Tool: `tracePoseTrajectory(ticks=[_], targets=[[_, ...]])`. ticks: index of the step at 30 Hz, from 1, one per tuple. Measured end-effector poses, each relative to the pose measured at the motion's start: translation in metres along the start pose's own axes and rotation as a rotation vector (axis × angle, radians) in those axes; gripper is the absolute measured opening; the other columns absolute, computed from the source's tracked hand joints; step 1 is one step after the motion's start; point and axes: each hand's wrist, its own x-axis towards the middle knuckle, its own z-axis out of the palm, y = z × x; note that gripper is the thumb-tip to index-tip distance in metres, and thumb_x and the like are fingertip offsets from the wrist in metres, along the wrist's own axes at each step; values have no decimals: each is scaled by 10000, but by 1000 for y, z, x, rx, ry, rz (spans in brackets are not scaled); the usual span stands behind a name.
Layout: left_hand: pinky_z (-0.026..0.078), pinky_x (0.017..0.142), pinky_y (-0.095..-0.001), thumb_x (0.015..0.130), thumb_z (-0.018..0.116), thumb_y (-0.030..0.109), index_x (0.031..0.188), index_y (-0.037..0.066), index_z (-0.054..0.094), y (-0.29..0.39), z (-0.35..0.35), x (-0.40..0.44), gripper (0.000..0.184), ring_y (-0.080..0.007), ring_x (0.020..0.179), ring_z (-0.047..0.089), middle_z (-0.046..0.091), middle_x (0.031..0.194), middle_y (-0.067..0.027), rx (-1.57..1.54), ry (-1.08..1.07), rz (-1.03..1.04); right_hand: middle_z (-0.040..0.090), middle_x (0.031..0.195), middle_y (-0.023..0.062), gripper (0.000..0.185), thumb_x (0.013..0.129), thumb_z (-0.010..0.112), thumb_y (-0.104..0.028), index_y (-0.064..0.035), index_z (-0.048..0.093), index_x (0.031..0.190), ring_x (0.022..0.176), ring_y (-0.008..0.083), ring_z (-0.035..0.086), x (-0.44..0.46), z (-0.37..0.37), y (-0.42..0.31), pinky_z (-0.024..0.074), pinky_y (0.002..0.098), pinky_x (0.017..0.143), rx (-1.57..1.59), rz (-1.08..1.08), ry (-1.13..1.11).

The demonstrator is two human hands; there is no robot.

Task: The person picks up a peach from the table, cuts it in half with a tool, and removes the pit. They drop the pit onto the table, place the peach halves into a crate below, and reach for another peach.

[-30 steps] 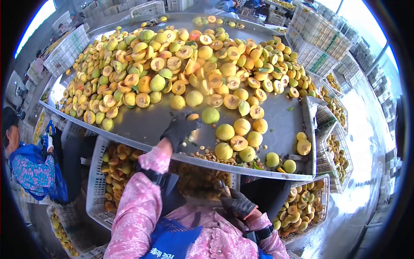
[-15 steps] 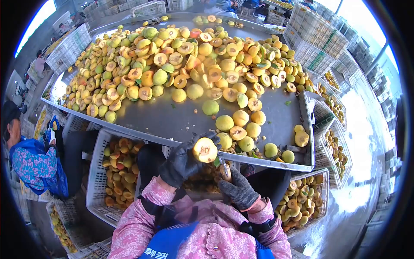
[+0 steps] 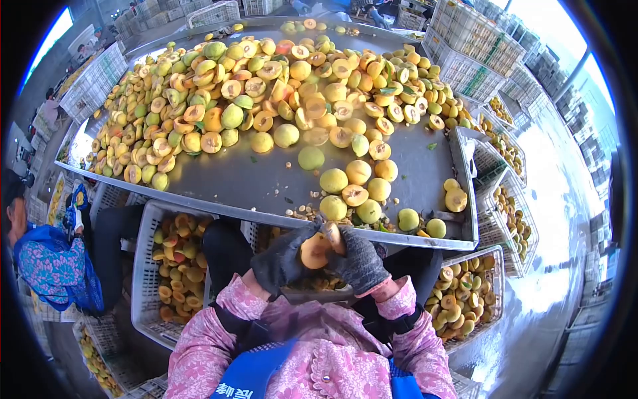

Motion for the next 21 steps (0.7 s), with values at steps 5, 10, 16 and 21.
tracePoseTrajectory(ticks=[5,10,16,21], targets=[[451,927,-361,878,570,170,1170,0,518,-7,19,1,342,-246,1017,586,593,1126,-123,-918,131,-330,580,998,181,396,801,642,-127,-1,479,1139,899,339,571,-20,1,11,453,393,790,244,268,7],[443,961,-408,933,478,237,1208,-29,471,-15,20,5,383,-266,1056,566,560,1175,-149,-1906,183,-494,555,930,157,260,867,564,-80,-14,454,1094,806,285,562,-47,9,-5,461,358,727,438,398,-134],[402,997,-445,976,335,321,1216,-41,475,-14,35,3,456,-313,1093,535,558,1164,-190,-1687,346,-503,537,954,186,269,872,544,-102,-6,445,1103,854,335,558,-51,22,4,454,364,724,111,260,-153],[426,975,-407,979,321,298,1195,-57,491,-6,40,-2,449,-295,1049,562,586,1118,-174,-1524,391,-429,502,1038,197,325,876,507,-97,-4,427,1177,922,306,539,-46,23,-10,448,353,743,97,149,-148]])
